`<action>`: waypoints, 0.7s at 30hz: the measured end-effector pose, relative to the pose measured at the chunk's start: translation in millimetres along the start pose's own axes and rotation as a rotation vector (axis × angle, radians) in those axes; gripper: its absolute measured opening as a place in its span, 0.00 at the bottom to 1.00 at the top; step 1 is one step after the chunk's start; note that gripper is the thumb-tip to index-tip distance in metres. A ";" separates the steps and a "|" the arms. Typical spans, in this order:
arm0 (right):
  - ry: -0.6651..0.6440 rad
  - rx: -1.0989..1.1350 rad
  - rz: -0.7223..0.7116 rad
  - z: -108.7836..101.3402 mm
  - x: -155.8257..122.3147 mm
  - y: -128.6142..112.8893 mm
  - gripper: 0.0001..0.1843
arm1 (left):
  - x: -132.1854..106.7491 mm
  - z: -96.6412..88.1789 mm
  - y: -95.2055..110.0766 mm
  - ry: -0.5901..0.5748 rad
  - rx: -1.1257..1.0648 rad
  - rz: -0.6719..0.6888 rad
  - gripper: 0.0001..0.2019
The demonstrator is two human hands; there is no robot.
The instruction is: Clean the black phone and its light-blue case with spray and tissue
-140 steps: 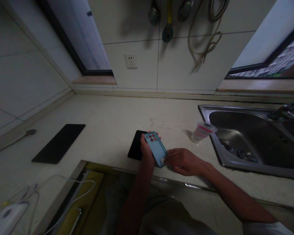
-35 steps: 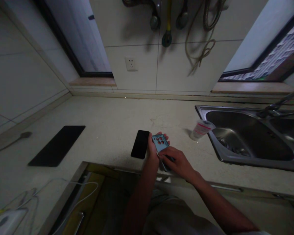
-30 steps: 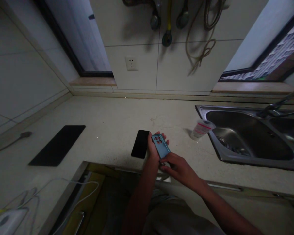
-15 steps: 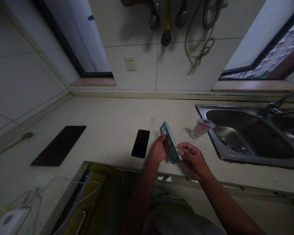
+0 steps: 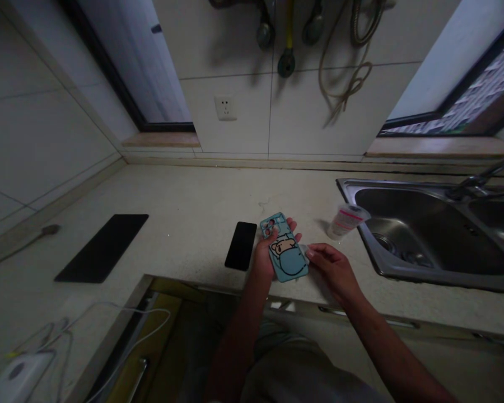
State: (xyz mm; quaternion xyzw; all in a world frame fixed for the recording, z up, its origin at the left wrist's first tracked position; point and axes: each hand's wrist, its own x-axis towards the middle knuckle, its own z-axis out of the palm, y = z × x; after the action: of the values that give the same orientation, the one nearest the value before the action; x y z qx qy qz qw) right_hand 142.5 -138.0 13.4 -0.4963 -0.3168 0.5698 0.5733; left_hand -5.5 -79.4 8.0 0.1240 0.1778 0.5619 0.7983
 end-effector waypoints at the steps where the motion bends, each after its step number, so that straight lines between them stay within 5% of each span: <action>1: 0.027 -0.041 -0.052 -1.4 2.5 -0.5 0.19 | 0.3 -0.3 -1.1 -0.003 0.009 -0.013 0.19; 11: -0.061 -0.566 -0.394 -6.3 27.6 -10.9 0.16 | 4.2 -3.5 -9.2 0.057 0.158 -0.029 0.21; 17: -0.058 -0.668 -0.513 -3.1 64.6 -20.9 0.16 | 2.0 -6.4 -12.7 0.115 0.271 -0.101 0.25; 21: -0.078 -0.750 -0.571 7.4 86.3 -30.0 0.15 | -0.1 -7.4 -15.4 0.057 0.241 -0.182 0.26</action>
State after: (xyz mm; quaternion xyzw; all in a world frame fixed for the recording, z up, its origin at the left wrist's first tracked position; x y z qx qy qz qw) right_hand 158.7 -48.7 26.1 -0.5403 -0.6460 0.2538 0.4758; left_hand 4.5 -84.7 -4.8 0.1863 0.2773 0.4649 0.8199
